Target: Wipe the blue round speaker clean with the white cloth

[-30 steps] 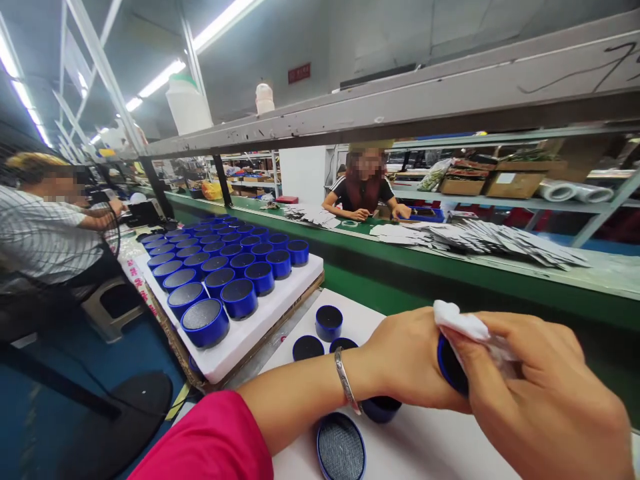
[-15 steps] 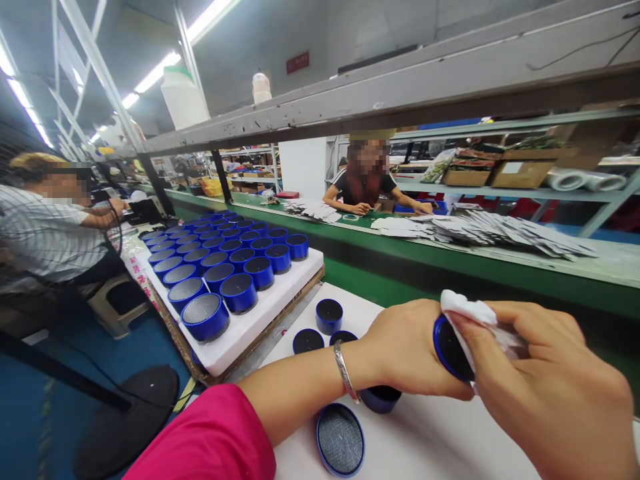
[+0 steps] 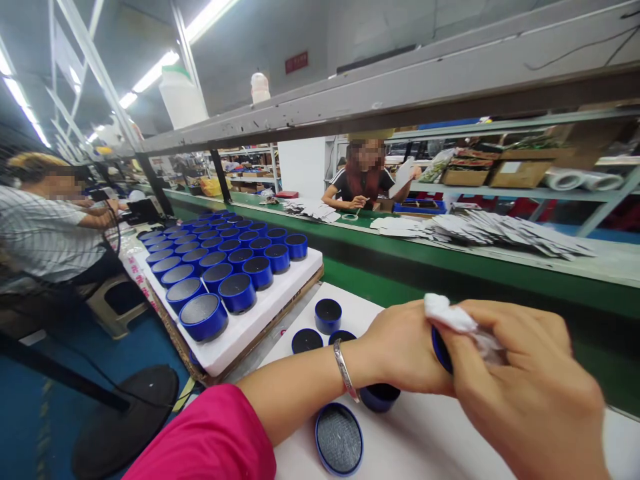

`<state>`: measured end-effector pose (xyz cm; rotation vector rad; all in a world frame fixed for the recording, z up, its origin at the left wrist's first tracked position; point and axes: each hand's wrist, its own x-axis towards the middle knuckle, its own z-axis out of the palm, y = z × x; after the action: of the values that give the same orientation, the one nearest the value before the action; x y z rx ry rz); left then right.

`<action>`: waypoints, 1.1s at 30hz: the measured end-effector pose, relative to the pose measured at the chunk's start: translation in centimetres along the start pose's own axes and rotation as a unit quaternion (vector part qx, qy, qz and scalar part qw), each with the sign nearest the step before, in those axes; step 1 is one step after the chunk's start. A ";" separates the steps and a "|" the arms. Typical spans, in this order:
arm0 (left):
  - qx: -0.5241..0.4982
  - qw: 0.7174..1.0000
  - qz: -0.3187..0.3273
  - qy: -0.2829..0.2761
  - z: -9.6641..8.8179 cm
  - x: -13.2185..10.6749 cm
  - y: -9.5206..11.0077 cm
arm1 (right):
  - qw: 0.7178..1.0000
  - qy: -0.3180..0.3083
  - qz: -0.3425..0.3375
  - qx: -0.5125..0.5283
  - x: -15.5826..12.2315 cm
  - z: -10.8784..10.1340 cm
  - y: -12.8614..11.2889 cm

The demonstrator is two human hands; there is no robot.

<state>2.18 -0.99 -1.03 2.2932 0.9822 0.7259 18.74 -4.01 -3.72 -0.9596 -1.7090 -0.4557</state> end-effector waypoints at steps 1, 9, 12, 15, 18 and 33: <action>-0.001 1.000 0.004 0.002 0.1 0.0 0.0 | 1.000 -0.003 -0.007 0.002 -0.1 0.1 0.1; 0.004 1.000 -0.010 -0.011 0.0 -0.2 0.1 | 1.000 -0.010 0.009 0.009 -0.3 0.2 0.4; 0.010 0.999 -0.025 -0.024 0.1 -0.1 -0.1 | 1.000 -0.001 -0.003 -0.018 -0.4 0.2 0.6; 0.021 1.000 -0.003 -0.009 0.1 0.0 -0.2 | 1.000 -0.004 0.007 -0.017 -0.5 0.2 0.6; 0.029 0.999 -0.023 -0.024 0.0 0.0 -0.3 | 1.000 0.007 -0.001 -0.022 -0.4 0.3 0.4; 0.018 0.999 -0.031 0.008 0.4 -0.3 -0.4 | 0.997 0.051 -0.044 -0.036 -0.5 1.0 0.5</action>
<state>2.05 -1.10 -1.70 2.2795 1.0780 0.7070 18.56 -3.18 -4.62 -0.8991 -1.6572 -0.6178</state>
